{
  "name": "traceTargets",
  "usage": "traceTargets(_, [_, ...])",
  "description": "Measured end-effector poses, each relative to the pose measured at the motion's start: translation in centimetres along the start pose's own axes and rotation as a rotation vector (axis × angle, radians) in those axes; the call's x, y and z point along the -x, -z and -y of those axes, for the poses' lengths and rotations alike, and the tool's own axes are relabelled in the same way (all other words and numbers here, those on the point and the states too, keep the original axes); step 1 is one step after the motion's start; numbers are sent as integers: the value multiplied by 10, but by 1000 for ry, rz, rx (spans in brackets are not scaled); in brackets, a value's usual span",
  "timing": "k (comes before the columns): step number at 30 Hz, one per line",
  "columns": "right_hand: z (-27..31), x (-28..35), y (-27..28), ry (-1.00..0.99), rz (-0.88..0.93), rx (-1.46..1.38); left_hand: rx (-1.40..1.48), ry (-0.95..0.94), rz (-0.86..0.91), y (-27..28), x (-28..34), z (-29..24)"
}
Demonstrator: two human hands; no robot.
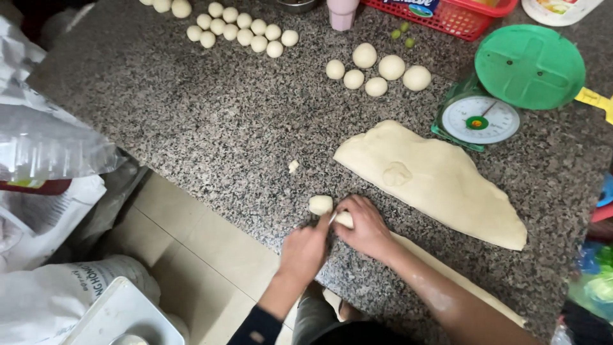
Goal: Divides a large piece of dough into small, equal-sized rounds and arranges them on the counter.
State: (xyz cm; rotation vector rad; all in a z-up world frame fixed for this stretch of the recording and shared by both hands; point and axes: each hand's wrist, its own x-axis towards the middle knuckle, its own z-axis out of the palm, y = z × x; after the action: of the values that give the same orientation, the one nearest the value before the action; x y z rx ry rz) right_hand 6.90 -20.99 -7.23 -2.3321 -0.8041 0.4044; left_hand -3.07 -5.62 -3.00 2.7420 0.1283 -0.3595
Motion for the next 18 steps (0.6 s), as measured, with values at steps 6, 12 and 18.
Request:
traceTargets(6, [34,-32,2,134,17,-5,75,132,-56,41,37,32])
traceTargets(12, [3,-37,26,24,-111,-180,235,125,-272,59,2,13])
traceTargets(18, [-63,-20,177,21,-557,-200,325,-12,-299,55,-52,-36])
